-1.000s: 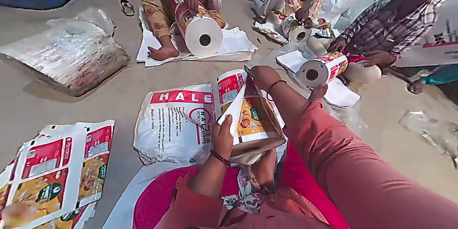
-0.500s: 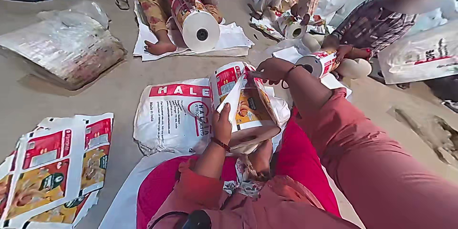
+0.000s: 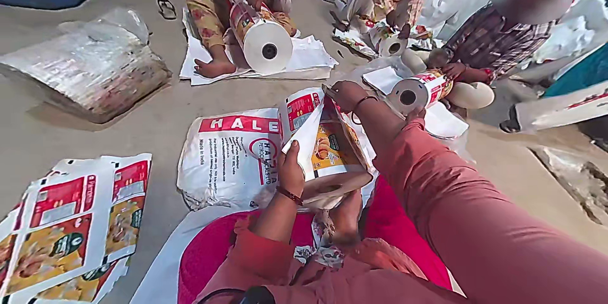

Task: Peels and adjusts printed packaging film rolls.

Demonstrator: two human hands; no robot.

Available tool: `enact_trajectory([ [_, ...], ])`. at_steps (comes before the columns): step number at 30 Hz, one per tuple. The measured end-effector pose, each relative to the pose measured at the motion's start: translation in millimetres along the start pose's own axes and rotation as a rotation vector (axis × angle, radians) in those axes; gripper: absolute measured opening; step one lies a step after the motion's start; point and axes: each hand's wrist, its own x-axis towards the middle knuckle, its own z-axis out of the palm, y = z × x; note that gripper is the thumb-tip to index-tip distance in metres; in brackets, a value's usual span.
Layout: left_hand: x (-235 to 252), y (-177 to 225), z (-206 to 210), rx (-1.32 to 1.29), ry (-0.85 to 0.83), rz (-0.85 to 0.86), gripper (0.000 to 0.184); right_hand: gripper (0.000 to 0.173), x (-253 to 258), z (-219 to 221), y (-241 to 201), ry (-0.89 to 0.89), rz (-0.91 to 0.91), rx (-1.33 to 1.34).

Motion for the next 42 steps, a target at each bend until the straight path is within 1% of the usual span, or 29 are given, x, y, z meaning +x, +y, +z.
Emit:
enact_trajectory([
  [4,-1.4,-0.8,0.3,0.022,-0.010,-0.001,0.032,0.031,0.9,3.2,-1.9,0.012,-0.033,-0.068],
  [9,-2.8,-0.9,-0.3,0.058,-0.022,0.014,0.033,0.031,4.2,-3.4,-5.3,0.021,-0.058,-0.130],
  [12,-1.6,-0.4,-0.5,0.064,-0.009,0.007,0.032,0.031,3.7,-9.2,-9.1,0.049,-0.045,-0.110],
  [18,-2.4,0.0,-1.5,0.086,-0.027,0.017,0.032,0.033,16.4,1.7,0.8,0.037,-0.084,-0.112],
  [22,-3.1,-0.2,-1.2,0.076,-0.029,0.010,0.031,0.031,16.1,-4.0,0.1,-0.012,-0.091,-0.103],
  [25,-3.0,-1.3,-0.1,0.062,-0.031,0.019,0.031,0.036,17.6,-11.8,1.2,-0.079,-0.077,-0.087],
  [34,-5.0,1.4,1.0,0.067,-0.044,0.002,0.033,0.034,-11.5,-19.5,-5.6,-0.169,-0.053,-0.109],
  [38,-3.8,-1.4,-2.8,0.055,-0.057,-0.015,0.037,0.028,-26.5,-18.7,-9.1,-0.185,-0.020,-0.132],
  [42,-3.9,-0.7,-1.3,0.047,-0.026,-0.007,0.034,0.034,-38.3,-19.9,-4.8,-0.212,-0.027,-0.126],
])
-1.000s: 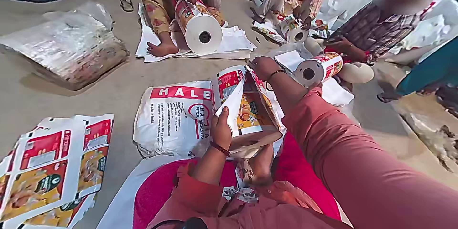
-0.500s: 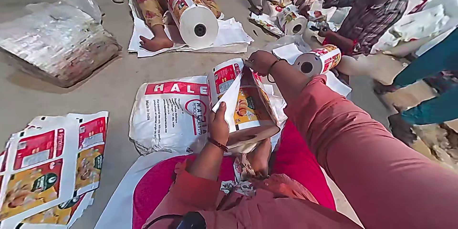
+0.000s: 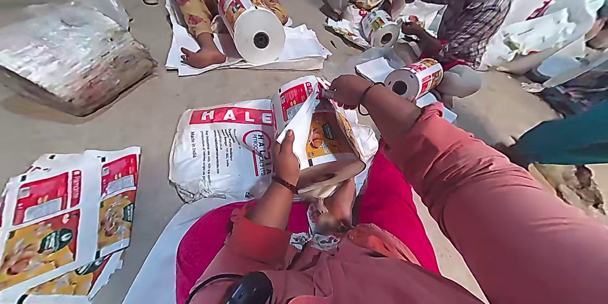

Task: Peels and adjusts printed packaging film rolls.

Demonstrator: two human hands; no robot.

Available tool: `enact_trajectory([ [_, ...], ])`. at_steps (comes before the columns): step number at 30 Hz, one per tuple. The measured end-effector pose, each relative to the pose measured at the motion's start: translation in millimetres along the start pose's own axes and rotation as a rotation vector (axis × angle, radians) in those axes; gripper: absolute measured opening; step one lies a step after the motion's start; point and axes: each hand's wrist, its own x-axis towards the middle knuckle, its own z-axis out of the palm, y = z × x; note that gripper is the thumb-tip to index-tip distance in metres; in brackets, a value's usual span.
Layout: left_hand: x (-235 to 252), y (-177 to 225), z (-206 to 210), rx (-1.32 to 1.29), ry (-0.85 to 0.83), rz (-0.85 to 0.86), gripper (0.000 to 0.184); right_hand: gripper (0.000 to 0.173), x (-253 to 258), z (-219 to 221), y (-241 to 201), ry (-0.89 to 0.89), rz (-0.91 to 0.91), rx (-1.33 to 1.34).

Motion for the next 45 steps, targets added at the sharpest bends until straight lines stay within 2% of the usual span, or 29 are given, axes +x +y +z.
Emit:
enact_trajectory([
  [3,0.8,0.2,-2.2,0.060,0.007,0.007,0.036,0.039,-23.6,6.3,3.6,0.039,0.042,0.158],
  [5,1.3,0.0,-2.5,0.071,0.018,0.012,0.036,0.050,-38.4,19.3,10.3,0.158,0.079,0.225],
  [9,-0.1,0.9,-2.3,0.035,0.013,0.012,0.035,0.040,-79.6,66.3,21.3,0.320,0.110,0.376],
  [12,1.2,0.6,-1.3,0.031,0.012,0.033,0.034,0.063,-89.3,112.7,22.6,0.334,0.141,0.389],
  [13,0.9,-0.2,-0.7,0.029,0.003,0.039,0.034,0.064,-90.5,122.4,22.7,0.353,0.160,0.361],
  [14,0.4,-1.0,0.3,0.025,0.000,0.040,0.034,0.060,-92.1,125.9,22.8,0.378,0.169,0.324],
  [17,-0.3,0.0,2.4,0.008,0.014,0.033,0.034,0.030,-96.9,114.4,21.3,0.409,0.159,0.180],
  [21,2.6,0.8,2.6,-0.049,0.047,0.018,0.033,0.021,-103.0,90.8,31.2,0.396,0.150,0.160],
  [24,3.7,1.5,-1.4,-0.136,0.095,0.009,0.035,0.022,-103.7,74.8,54.9,0.421,0.212,0.225],
  [28,10.3,8.3,-8.4,-0.128,0.168,0.027,0.036,0.024,-93.3,75.1,95.3,0.496,0.255,0.350],
  [35,17.2,25.9,-20.2,-0.128,0.244,0.026,0.036,0.027,-89.3,72.5,124.9,0.547,0.284,0.367],
  [38,20.4,29.7,-31.2,-0.087,0.254,0.082,0.036,0.030,-95.2,73.1,156.6,0.568,0.388,0.412],
  [42,21.8,32.6,-42.1,0.015,0.276,0.156,0.032,0.038,-107.0,114.6,243.4,0.573,0.597,0.612],
  [45,6.3,46.3,-39.7,0.227,0.266,0.235,0.028,0.039,-104.8,136.8,267.5,0.522,0.631,0.628],
])
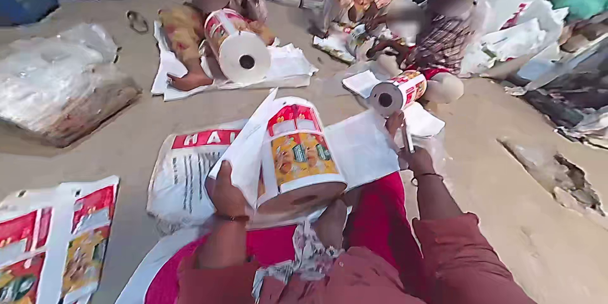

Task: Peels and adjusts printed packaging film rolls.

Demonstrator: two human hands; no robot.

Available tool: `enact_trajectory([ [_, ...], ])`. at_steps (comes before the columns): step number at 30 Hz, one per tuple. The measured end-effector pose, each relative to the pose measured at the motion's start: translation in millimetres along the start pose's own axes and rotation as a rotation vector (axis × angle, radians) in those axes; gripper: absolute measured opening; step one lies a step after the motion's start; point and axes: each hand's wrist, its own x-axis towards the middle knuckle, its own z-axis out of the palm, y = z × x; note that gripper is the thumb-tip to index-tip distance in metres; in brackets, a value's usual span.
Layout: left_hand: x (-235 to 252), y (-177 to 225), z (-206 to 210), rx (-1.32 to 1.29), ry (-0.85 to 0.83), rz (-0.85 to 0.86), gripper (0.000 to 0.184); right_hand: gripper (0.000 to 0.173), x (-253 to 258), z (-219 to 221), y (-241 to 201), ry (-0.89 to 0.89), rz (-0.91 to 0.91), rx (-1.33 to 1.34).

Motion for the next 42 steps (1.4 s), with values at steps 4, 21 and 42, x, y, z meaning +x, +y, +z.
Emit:
enact_trajectory([
  [4,-4.3,8.5,-12.9,0.508,-0.102,0.294,0.042,0.037,18.2,7.7,2.7,0.010,0.017,-0.042],
  [21,-4.1,-5.9,-3.3,0.297,-0.200,0.322,0.032,0.045,-8.5,52.0,-80.7,-0.196,-0.249,0.111],
  [42,6.1,-31.4,-14.5,0.371,-0.346,0.556,0.045,0.029,-85.8,122.3,-324.7,-0.332,-0.672,-0.554],
])
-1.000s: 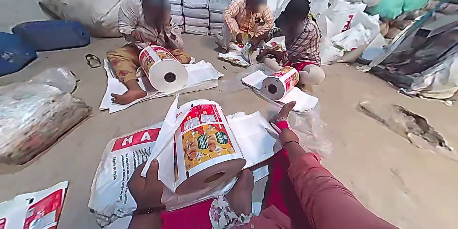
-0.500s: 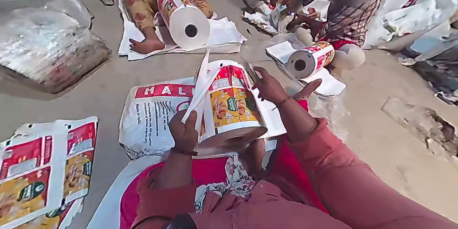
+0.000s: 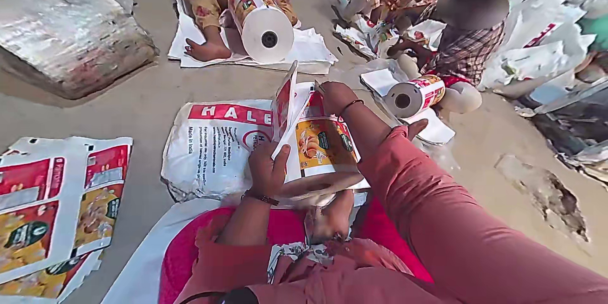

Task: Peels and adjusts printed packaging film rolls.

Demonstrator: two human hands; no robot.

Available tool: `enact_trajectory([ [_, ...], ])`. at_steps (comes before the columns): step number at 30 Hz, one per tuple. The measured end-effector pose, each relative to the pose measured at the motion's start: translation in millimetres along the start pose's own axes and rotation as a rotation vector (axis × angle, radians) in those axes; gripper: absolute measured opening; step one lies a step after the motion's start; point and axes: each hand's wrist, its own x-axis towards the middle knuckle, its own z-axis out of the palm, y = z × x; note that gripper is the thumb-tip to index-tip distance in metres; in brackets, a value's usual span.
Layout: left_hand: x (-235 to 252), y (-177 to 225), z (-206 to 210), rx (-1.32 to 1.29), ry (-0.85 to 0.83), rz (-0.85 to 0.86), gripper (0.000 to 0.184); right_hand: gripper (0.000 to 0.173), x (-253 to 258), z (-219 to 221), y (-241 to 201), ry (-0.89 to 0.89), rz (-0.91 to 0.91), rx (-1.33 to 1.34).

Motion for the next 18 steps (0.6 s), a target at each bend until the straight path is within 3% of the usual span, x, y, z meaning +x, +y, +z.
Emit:
enact_trajectory([
  [5,1.0,1.4,-3.4,0.088,-0.014,0.026,0.049,0.029,-5.6,-13.5,-0.4,-0.126,0.006,0.044],
  [10,4.8,2.1,-13.6,0.174,0.001,0.053,0.053,0.042,-24.1,-25.3,13.9,-0.183,0.003,0.065],
  [15,10.5,-0.4,-39.7,0.289,0.043,0.034,0.055,0.054,-66.2,26.5,35.7,0.163,0.042,0.542],
  [18,23.0,14.1,-69.1,0.457,-0.101,-0.238,0.053,0.053,-94.1,74.9,48.0,0.350,0.023,1.008],
])
